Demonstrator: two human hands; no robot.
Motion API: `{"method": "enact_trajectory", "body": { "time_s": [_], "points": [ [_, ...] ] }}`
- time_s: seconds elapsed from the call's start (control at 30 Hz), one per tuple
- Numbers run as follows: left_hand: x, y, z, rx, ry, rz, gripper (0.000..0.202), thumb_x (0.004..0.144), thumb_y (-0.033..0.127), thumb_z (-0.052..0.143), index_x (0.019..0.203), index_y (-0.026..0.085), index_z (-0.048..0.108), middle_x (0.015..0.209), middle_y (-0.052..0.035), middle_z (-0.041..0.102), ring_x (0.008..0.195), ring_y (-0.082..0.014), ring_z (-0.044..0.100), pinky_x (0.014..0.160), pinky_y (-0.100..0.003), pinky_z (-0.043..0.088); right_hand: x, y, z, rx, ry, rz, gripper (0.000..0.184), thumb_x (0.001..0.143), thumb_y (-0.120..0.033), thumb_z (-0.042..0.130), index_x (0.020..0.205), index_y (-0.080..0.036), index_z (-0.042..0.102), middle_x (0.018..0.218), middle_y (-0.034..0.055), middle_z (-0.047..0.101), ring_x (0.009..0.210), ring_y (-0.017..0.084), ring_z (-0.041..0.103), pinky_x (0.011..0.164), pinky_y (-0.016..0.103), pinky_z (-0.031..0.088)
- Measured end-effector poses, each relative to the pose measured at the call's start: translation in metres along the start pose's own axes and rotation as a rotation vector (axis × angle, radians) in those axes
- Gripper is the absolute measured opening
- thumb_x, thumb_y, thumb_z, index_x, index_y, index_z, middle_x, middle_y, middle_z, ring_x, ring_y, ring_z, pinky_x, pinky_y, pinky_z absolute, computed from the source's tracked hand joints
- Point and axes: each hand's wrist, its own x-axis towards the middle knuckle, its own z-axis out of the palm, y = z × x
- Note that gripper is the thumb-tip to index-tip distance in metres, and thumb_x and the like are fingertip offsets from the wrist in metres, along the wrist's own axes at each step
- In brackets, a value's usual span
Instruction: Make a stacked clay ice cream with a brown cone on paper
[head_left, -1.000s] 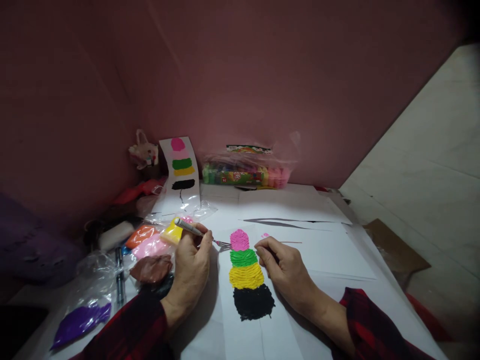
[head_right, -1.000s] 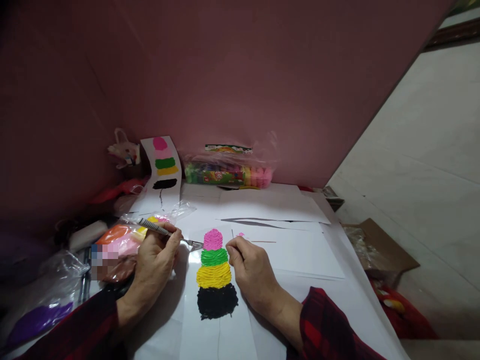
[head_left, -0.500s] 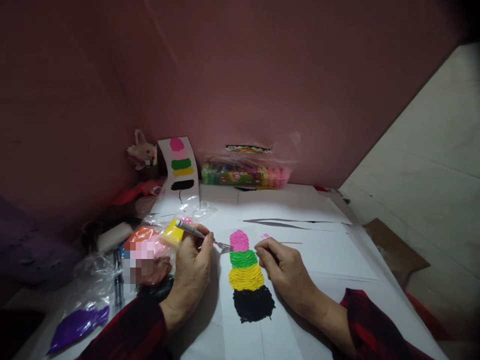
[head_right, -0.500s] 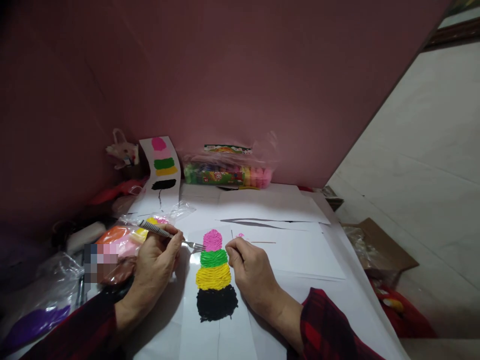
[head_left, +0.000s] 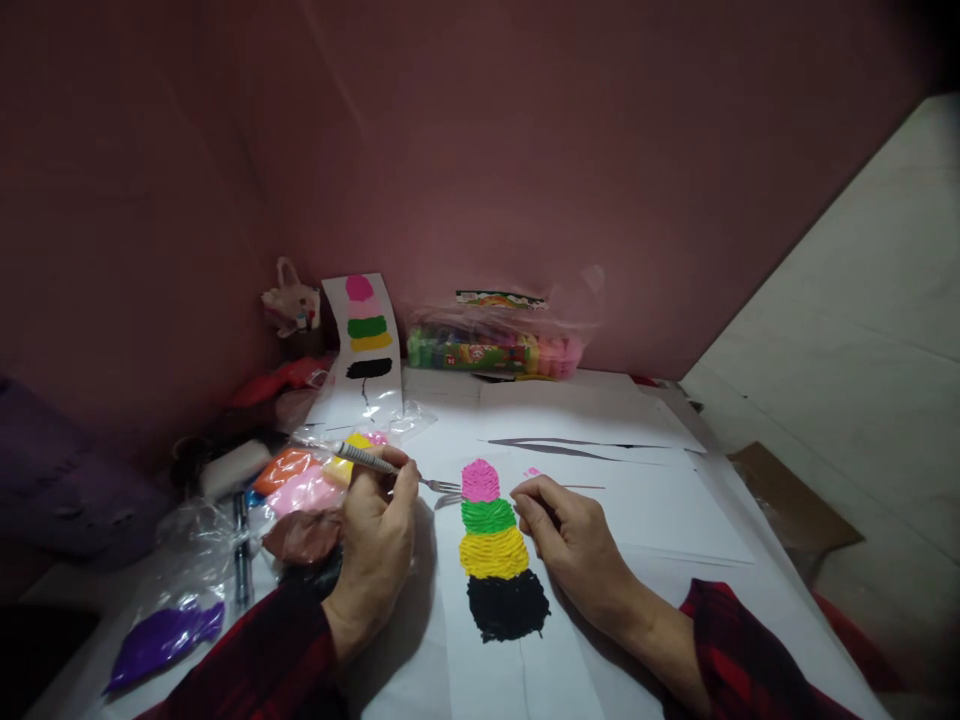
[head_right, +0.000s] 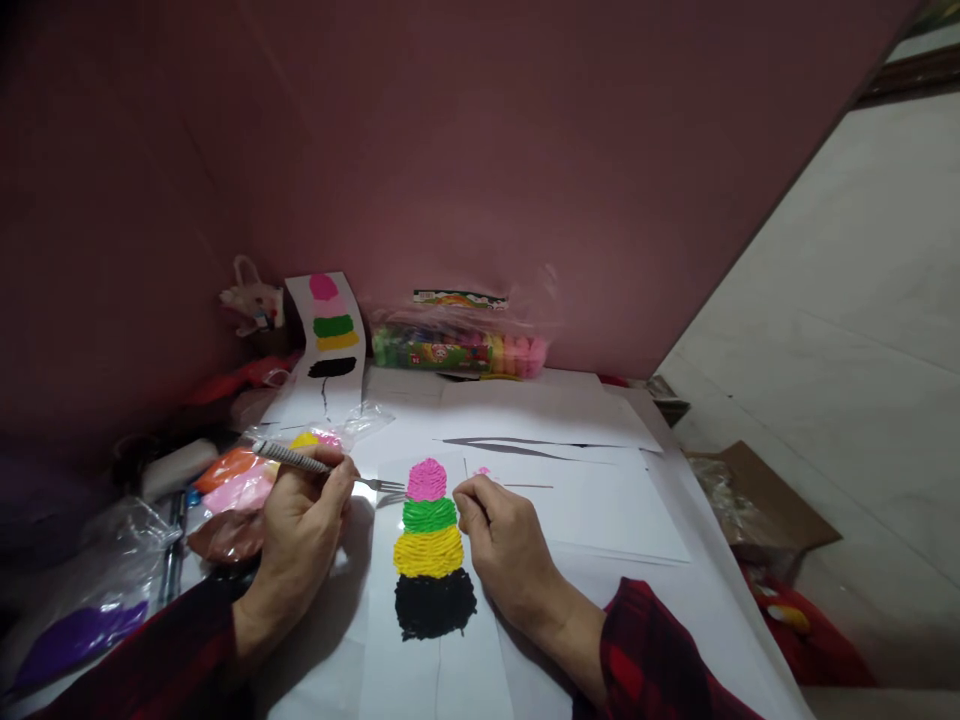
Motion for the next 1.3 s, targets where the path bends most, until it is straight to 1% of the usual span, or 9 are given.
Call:
{"method": "enact_trajectory", "body": {
  "time_s": [0.07, 0.2, 0.27, 0.33, 0.43, 0.53, 0.67, 0.83, 1.3],
  "points": [
    [-0.008, 0.004, 0.0, -0.022, -0.07, 0.056, 0.01, 0.08, 0.022, 0.063, 0.086, 0.018, 0.055, 0.069, 0.0023, 0.051, 0.058, -0.0094, 0.047, 0.052, -0.021, 0.039, -0.002, -0.002, -0.001, 0.008, 0.049, -0.125, 0.016, 0.093, -0.017, 0.046, 0.088, -0.017, 0.062, 0.071, 0.0015, 0.059, 0.064, 0.013, 0.054, 0.061, 0.025, 0.042],
    [-0.031, 0.011, 0.002, -0.08, -0.391, 0.305, 0.007, 0.084, 0.012, 0.056, 0.085, 0.019, 0.057, 0.076, -0.0012, 0.056, 0.07, -0.0122, 0.056, 0.062, -0.023, 0.047, -0.009, -0.011, -0.005, -0.069, 0.03, -0.443, 0.023, 0.091, -0.022, 0.053, 0.111, -0.016, 0.061, 0.08, 0.0064, 0.06, 0.07, 0.017, 0.056, 0.059, 0.027, 0.043],
    [-0.039, 0.013, 0.002, -0.101, -0.518, 0.436, 0.015, 0.086, 0.008, 0.052, 0.09, 0.02, 0.058, 0.078, -0.0022, 0.058, 0.073, -0.0134, 0.059, 0.064, -0.024, 0.05, -0.013, -0.016, -0.006, -0.124, -0.047, -0.508, 0.022, 0.089, -0.019, 0.054, 0.109, -0.015, 0.062, 0.074, 0.0055, 0.058, 0.065, 0.016, 0.054, 0.056, 0.027, 0.042],
    [-0.042, 0.015, 0.001, -0.06, -0.625, 0.583, 0.018, 0.087, 0.007, 0.048, 0.093, 0.02, 0.059, 0.078, -0.0036, 0.06, 0.072, -0.0136, 0.06, 0.063, -0.023, 0.051, -0.016, -0.019, -0.006, -0.14, -0.098, -0.533, 0.015, 0.088, -0.012, 0.05, 0.093, -0.016, 0.064, 0.068, 0.004, 0.056, 0.06, 0.015, 0.051, 0.053, 0.027, 0.04],
    [-0.044, 0.016, -0.002, 0.132, -0.636, 0.764, 0.027, 0.087, 0.008, 0.051, 0.112, 0.018, 0.056, 0.088, -0.0076, 0.066, 0.08, -0.0153, 0.063, 0.067, -0.024, 0.053, -0.016, -0.016, -0.003, -0.078, -0.08, -0.463, 0.017, 0.089, -0.011, 0.046, 0.086, -0.018, 0.061, 0.069, 0.0033, 0.056, 0.061, 0.015, 0.052, 0.055, 0.027, 0.041],
    [-0.048, 0.017, -0.003, 0.274, -0.635, 0.931, 0.022, 0.093, 0.014, 0.043, 0.111, 0.014, 0.055, 0.085, -0.0087, 0.066, 0.075, -0.0141, 0.063, 0.059, -0.022, 0.05, -0.008, -0.007, 0.001, 0.027, 0.121, -0.205, 0.013, 0.092, -0.015, 0.046, 0.088, -0.019, 0.059, 0.072, 0.0015, 0.058, 0.062, 0.013, 0.053, 0.059, 0.026, 0.043],
    [-0.058, 0.02, 0.001, 0.516, -0.938, 1.136, 0.02, 0.095, 0.016, 0.04, 0.096, 0.012, 0.06, 0.067, -0.0016, 0.062, 0.053, -0.0131, 0.052, 0.043, -0.027, 0.036, 0.005, 0.004, 0.005, 0.18, 0.169, 0.075, 0.012, 0.091, -0.026, 0.051, 0.087, -0.018, 0.06, 0.076, 0.0009, 0.059, 0.065, 0.013, 0.054, 0.059, 0.024, 0.045],
    [-0.062, 0.018, 0.007, 0.63, -1.105, 1.238, 0.008, 0.089, 0.015, 0.054, 0.085, 0.013, 0.061, 0.068, -0.0003, 0.061, 0.059, -0.0134, 0.05, 0.046, -0.028, 0.035, 0.013, 0.005, 0.006, 0.21, 0.102, 0.101, 0.015, 0.089, -0.028, 0.055, 0.085, -0.016, 0.063, 0.076, 0.002, 0.062, 0.065, 0.013, 0.056, 0.061, 0.025, 0.046],
    [-0.064, 0.011, 0.007, 0.649, -1.112, 1.24, 0.005, 0.086, 0.011, 0.057, 0.083, 0.012, 0.06, 0.07, -0.0015, 0.06, 0.062, -0.0148, 0.047, 0.047, -0.029, 0.035, 0.016, 0.003, 0.008, 0.041, 0.059, 0.069, 0.016, 0.089, -0.02, 0.051, 0.081, -0.017, 0.064, 0.076, 0.0032, 0.066, 0.066, 0.015, 0.06, 0.059, 0.024, 0.045]
  ]
}}
